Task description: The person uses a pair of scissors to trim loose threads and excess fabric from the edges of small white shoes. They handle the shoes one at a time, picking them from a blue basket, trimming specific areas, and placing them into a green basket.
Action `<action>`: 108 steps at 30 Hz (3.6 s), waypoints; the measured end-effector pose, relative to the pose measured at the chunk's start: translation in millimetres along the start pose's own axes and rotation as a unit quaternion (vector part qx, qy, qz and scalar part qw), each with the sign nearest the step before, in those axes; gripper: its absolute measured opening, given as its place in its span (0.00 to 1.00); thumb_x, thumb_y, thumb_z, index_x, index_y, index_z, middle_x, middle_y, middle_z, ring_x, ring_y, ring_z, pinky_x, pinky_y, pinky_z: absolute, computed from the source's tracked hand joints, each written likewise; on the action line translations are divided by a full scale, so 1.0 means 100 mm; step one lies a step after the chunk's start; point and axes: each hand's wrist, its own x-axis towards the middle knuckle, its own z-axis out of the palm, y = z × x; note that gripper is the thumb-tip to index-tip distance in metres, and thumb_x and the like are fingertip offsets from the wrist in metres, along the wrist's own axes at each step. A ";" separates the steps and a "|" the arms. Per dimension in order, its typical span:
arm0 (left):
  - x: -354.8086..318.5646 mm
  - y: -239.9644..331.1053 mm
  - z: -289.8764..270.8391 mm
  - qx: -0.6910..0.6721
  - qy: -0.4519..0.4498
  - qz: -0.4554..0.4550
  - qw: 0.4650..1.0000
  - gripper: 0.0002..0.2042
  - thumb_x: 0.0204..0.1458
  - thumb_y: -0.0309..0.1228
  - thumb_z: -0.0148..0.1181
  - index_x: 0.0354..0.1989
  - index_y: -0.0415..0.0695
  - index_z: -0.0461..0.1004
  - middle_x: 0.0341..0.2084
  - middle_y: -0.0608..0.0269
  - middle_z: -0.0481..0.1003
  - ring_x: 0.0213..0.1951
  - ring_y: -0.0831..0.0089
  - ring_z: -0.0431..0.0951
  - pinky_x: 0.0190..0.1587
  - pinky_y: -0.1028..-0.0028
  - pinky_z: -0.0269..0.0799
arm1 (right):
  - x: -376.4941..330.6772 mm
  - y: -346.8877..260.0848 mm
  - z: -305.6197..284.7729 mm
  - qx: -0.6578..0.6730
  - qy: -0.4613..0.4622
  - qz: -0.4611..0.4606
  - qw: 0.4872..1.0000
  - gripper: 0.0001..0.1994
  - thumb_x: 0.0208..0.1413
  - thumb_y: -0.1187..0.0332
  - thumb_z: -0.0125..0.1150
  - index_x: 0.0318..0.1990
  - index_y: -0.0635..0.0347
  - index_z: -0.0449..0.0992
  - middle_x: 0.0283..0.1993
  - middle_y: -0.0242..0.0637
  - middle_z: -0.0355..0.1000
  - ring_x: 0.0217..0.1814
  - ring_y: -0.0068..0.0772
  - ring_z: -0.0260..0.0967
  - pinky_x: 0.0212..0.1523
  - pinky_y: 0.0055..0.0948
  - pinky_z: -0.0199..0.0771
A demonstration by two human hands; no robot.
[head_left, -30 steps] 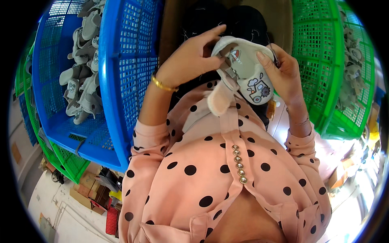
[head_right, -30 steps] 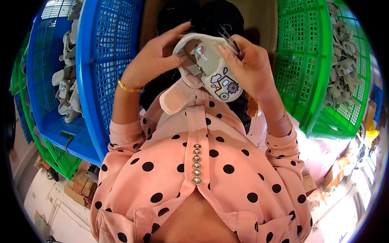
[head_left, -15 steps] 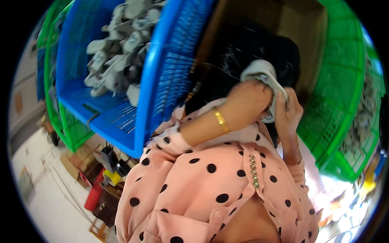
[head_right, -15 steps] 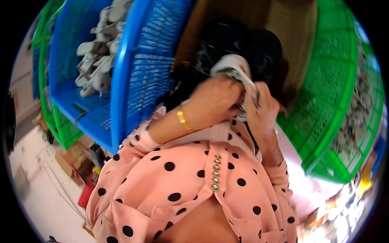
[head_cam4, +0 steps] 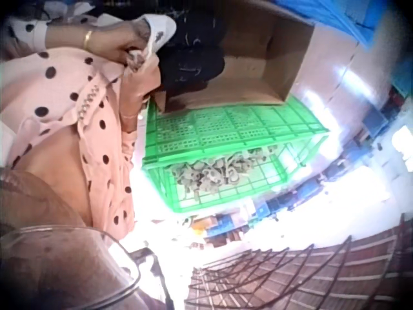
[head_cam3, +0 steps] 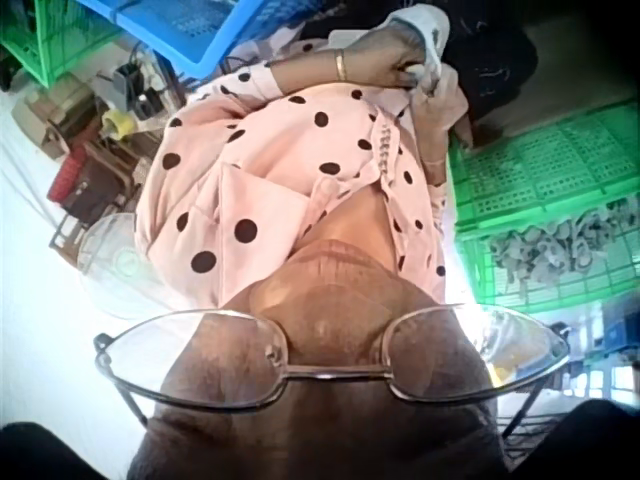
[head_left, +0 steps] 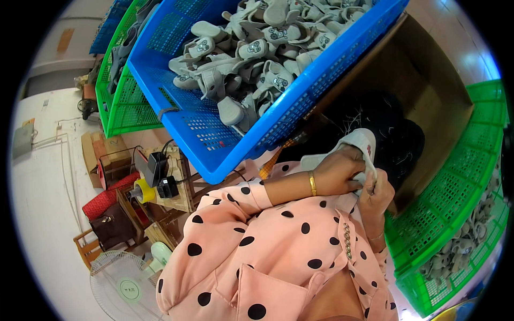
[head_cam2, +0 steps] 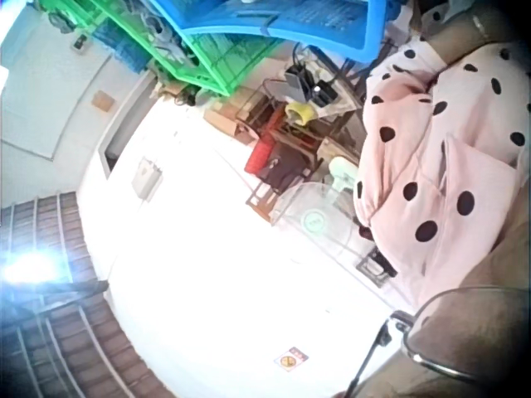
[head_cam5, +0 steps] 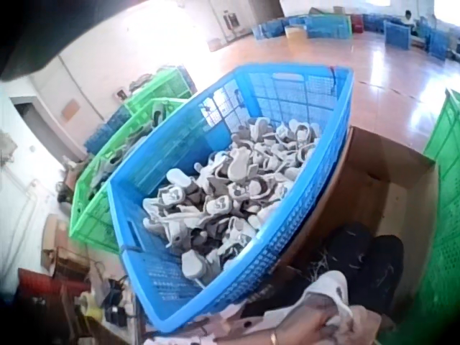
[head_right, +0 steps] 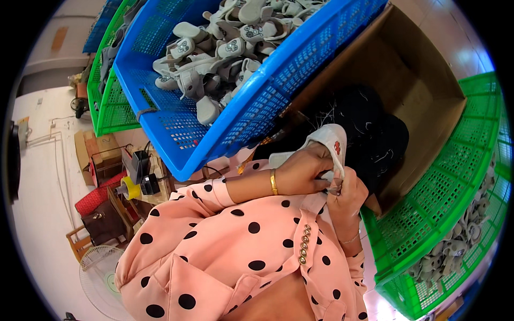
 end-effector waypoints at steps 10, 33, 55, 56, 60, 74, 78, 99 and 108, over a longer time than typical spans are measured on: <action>-0.15 0.37 -0.57 0.186 0.049 0.166 0.967 0.08 0.45 0.29 0.59 0.35 0.46 0.73 0.38 0.61 0.70 0.39 0.63 0.73 0.43 0.68 0.71 | 0.24 -0.30 -0.09 0.161 -0.015 0.110 0.981 0.08 0.64 0.69 0.52 0.34 0.64 0.72 0.18 0.28 0.61 0.18 0.15 0.58 0.19 0.24 0.57; 0.70 -2.12 -1.51 0.039 0.137 -0.347 0.927 0.45 0.36 0.44 0.75 0.61 0.35 0.58 0.54 0.40 0.71 0.57 0.52 0.72 0.59 0.64 0.67 | 0.29 0.58 -1.07 0.541 0.327 0.272 0.726 0.18 0.68 0.60 0.48 0.52 0.68 0.69 0.19 0.22 0.51 0.15 0.13 0.43 0.13 0.17 0.42; 0.25 1.29 -1.33 0.160 0.049 0.064 0.984 0.32 0.30 0.30 0.70 0.51 0.45 0.69 0.43 0.57 0.75 0.46 0.56 0.74 0.47 0.63 0.73 | 0.61 -0.46 -0.93 0.422 -0.059 0.010 0.905 0.16 0.53 0.64 0.64 0.38 0.72 0.75 0.23 0.27 0.68 0.22 0.12 0.59 0.26 0.14 0.58; 0.17 1.25 -1.18 0.112 0.006 0.001 0.994 0.35 0.32 0.30 0.73 0.55 0.43 0.69 0.48 0.55 0.74 0.50 0.56 0.75 0.53 0.65 0.71 | 0.52 -0.46 -0.95 0.425 -0.110 0.133 0.889 0.15 0.51 0.65 0.65 0.38 0.71 0.76 0.23 0.26 0.67 0.21 0.12 0.58 0.24 0.14 0.57; 0.08 0.87 -0.72 0.037 -0.017 -0.042 0.998 0.39 0.38 0.30 0.71 0.63 0.41 0.64 0.53 0.51 0.72 0.54 0.55 0.71 0.58 0.64 0.65 | 0.23 -0.36 -0.68 0.492 -0.022 0.380 0.783 0.09 0.54 0.70 0.61 0.40 0.65 0.75 0.21 0.21 0.64 0.17 0.10 0.53 0.18 0.16 0.50; 0.41 1.00 -0.50 -0.368 -0.304 0.333 0.813 0.12 0.47 0.29 0.66 0.41 0.42 0.81 0.31 0.65 0.74 0.35 0.65 0.72 0.37 0.65 0.68 | -0.35 0.15 -0.51 0.485 -0.020 0.452 0.749 0.20 0.64 0.61 0.53 0.19 0.54 0.60 0.15 0.23 0.52 0.17 0.13 0.44 0.19 0.21 0.42; 0.34 0.50 -0.24 0.070 -0.002 0.050 0.996 0.12 0.42 0.27 0.70 0.37 0.41 0.81 0.40 0.58 0.78 0.41 0.65 0.74 0.47 0.71 0.70 | -0.36 -0.03 -0.45 0.440 -0.022 0.466 0.767 0.13 0.65 0.62 0.53 0.32 0.63 0.73 0.16 0.21 0.56 0.18 0.12 0.48 0.19 0.18 0.50; 0.56 -0.01 0.18 0.068 0.026 0.163 0.984 0.04 0.48 0.22 0.64 0.31 0.42 0.74 0.29 0.61 0.76 0.31 0.64 0.75 0.32 0.72 0.73 | -0.11 0.23 -0.68 -0.109 -0.112 0.164 0.974 0.22 0.58 0.48 0.56 0.25 0.59 0.69 0.14 0.41 0.65 0.17 0.45 0.66 0.19 0.37 0.63; 0.57 0.00 0.22 0.075 0.054 0.191 0.977 0.04 0.48 0.22 0.63 0.29 0.41 0.73 0.28 0.60 0.76 0.29 0.63 0.73 0.29 0.72 0.71 | -0.08 0.26 -0.62 -0.192 -0.102 0.112 0.970 0.23 0.58 0.47 0.54 0.22 0.57 0.69 0.13 0.40 0.64 0.17 0.44 0.66 0.18 0.36 0.62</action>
